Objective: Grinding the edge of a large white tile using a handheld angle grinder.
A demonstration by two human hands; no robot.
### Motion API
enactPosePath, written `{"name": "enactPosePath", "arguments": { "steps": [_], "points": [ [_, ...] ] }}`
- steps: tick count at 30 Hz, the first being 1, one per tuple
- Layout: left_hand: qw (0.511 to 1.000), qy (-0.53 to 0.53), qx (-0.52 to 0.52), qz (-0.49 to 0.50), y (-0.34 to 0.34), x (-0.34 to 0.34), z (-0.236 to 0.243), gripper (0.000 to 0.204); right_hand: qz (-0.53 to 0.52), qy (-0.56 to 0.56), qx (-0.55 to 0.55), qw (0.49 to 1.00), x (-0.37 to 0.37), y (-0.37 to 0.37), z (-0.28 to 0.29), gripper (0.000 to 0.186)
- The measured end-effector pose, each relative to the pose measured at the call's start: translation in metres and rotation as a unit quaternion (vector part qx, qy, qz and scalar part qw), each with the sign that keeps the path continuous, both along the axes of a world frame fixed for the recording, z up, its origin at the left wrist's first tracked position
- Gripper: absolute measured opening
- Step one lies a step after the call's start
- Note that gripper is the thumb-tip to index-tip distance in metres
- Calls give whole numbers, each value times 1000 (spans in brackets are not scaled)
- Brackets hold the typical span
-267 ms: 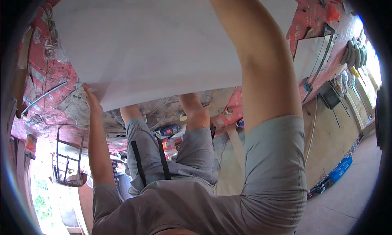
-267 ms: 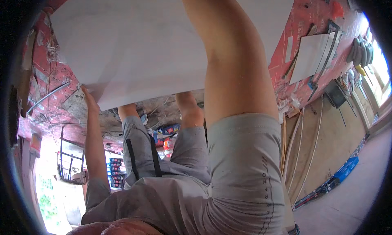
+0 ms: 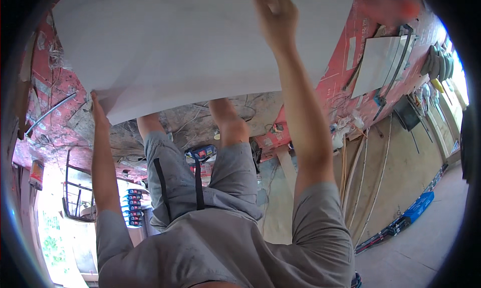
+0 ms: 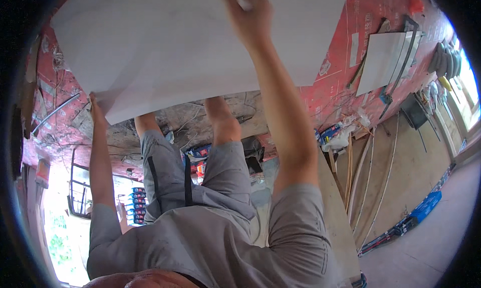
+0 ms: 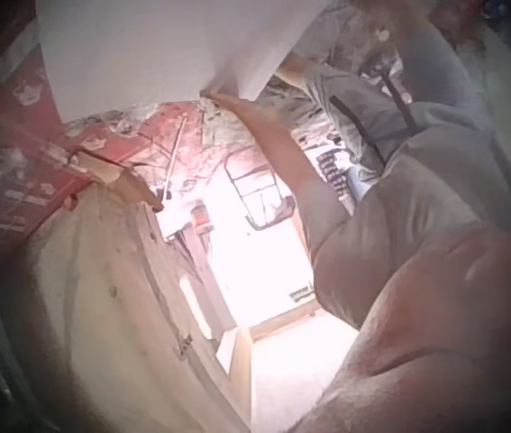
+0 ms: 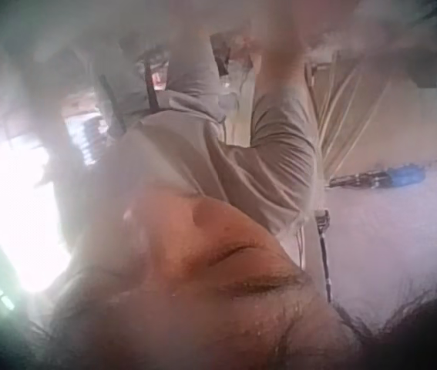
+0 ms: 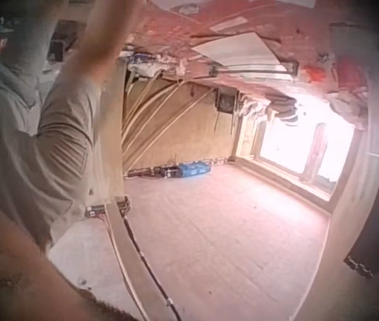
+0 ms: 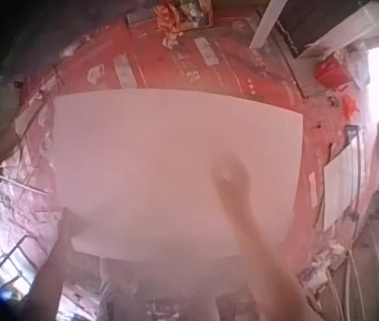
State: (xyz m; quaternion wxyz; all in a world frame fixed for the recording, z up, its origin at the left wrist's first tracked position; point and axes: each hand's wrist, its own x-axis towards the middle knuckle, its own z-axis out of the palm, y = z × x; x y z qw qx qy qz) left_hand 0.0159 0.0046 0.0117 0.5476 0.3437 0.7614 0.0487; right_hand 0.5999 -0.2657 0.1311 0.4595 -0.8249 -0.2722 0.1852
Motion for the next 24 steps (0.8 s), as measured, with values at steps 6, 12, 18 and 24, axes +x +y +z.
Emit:
{"name": "enactPosePath", "arguments": {
  "steps": [6,12,18,24],
  "points": [
    [990,22,62,-127,6,-13,-4,82,-238,245,-311,887,-141,-347,44,30],
    [996,25,15,-81,7,-21,-8,83,-108,243,-466,844,-409,-585,140,32],
    [997,-44,-42,-46,-56,-9,-4,87,-414,582,-334,615,-591,-566,203,23],
    [984,-124,-126,22,-163,16,11,92,-305,416,-341,786,-619,-558,179,29]
  ]
}}
